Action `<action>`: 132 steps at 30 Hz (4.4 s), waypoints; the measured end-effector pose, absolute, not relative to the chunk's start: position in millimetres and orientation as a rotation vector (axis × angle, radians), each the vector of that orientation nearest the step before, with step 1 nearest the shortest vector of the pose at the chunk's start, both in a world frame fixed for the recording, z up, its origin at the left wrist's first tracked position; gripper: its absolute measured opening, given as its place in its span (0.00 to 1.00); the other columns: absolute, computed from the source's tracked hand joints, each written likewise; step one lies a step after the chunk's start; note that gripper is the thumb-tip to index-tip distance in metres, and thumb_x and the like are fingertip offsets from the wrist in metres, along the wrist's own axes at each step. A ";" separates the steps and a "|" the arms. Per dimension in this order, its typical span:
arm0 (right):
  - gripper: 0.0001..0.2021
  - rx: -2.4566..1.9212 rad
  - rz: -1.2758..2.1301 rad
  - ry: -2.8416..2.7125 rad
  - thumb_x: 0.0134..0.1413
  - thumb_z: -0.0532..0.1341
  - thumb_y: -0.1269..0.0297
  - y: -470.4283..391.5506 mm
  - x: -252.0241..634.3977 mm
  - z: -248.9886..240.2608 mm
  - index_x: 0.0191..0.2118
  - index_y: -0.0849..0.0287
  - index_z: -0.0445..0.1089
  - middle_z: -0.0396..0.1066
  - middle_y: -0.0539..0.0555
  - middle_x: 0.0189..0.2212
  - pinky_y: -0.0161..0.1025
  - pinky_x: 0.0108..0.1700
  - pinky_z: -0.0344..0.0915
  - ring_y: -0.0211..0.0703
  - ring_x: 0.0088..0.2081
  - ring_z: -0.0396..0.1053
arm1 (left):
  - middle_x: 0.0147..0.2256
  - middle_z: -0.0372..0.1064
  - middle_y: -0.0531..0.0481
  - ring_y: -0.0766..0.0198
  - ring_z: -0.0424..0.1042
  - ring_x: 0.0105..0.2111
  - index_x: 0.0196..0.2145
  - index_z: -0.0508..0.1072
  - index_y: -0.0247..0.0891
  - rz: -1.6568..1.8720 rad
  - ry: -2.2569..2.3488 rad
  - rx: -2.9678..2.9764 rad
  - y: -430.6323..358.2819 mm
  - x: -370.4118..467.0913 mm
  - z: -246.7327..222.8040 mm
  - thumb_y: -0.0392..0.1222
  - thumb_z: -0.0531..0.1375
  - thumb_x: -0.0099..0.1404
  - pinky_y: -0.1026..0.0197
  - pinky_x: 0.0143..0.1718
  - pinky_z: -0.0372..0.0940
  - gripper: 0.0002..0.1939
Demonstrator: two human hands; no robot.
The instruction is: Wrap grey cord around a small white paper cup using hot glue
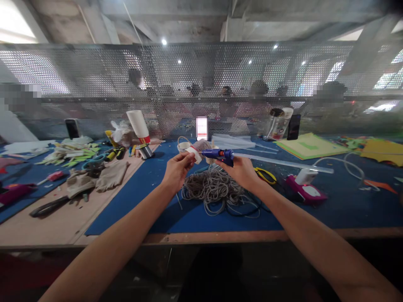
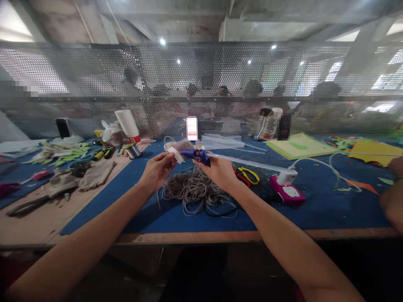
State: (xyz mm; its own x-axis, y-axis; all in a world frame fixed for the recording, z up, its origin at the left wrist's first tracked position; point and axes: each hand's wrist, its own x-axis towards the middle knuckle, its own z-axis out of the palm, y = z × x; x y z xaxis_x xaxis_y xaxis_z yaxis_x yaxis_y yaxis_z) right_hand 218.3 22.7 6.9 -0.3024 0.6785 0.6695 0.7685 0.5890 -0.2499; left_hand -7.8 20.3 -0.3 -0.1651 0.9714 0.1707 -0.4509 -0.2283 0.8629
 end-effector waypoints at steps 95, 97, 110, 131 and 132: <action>0.24 -1.231 -0.139 -2.035 0.63 0.55 0.43 21.7 220.9 9.4 0.35 0.58 0.78 0.78 0.59 0.31 0.38 0.31 0.56 0.51 0.35 0.76 | 0.28 0.76 0.49 0.64 0.71 0.29 0.30 0.80 0.34 1.689 1.124 1.467 17.7 -5.6 -4.5 0.44 0.72 0.49 0.61 0.37 0.64 0.12; 0.24 -1.239 -0.144 -2.035 0.63 0.55 0.44 21.4 220.9 10.0 0.37 0.58 0.78 0.78 0.59 0.31 0.38 0.31 0.56 0.51 0.35 0.76 | 0.28 0.76 0.50 0.64 0.70 0.29 0.30 0.80 0.34 1.682 1.130 1.470 16.8 -5.0 -4.1 0.44 0.72 0.49 0.61 0.37 0.64 0.12; 0.25 -1.228 -0.156 -2.042 0.63 0.54 0.42 23.0 220.7 9.5 0.46 0.56 0.78 0.79 0.58 0.32 0.39 0.30 0.53 0.51 0.33 0.75 | 0.27 0.75 0.50 0.64 0.69 0.28 0.31 0.80 0.34 1.647 1.212 1.570 17.8 -6.5 -7.1 0.47 0.72 0.50 0.62 0.33 0.62 0.14; 0.24 -1.250 -0.163 -2.036 0.63 0.54 0.44 22.6 220.8 9.9 0.44 0.58 0.78 0.77 0.58 0.30 0.38 0.30 0.52 0.49 0.32 0.74 | 0.28 0.76 0.50 0.64 0.71 0.28 0.31 0.79 0.35 1.642 1.308 1.674 18.5 -8.4 -10.4 0.48 0.70 0.53 0.63 0.33 0.64 0.13; 0.24 -1.254 -0.162 -2.036 0.63 0.54 0.44 22.5 220.8 10.1 0.44 0.58 0.78 0.77 0.58 0.30 0.39 0.30 0.53 0.49 0.31 0.74 | 0.28 0.76 0.50 0.63 0.71 0.28 0.31 0.79 0.35 1.643 1.312 1.665 18.5 -8.2 -10.0 0.48 0.70 0.52 0.63 0.33 0.64 0.14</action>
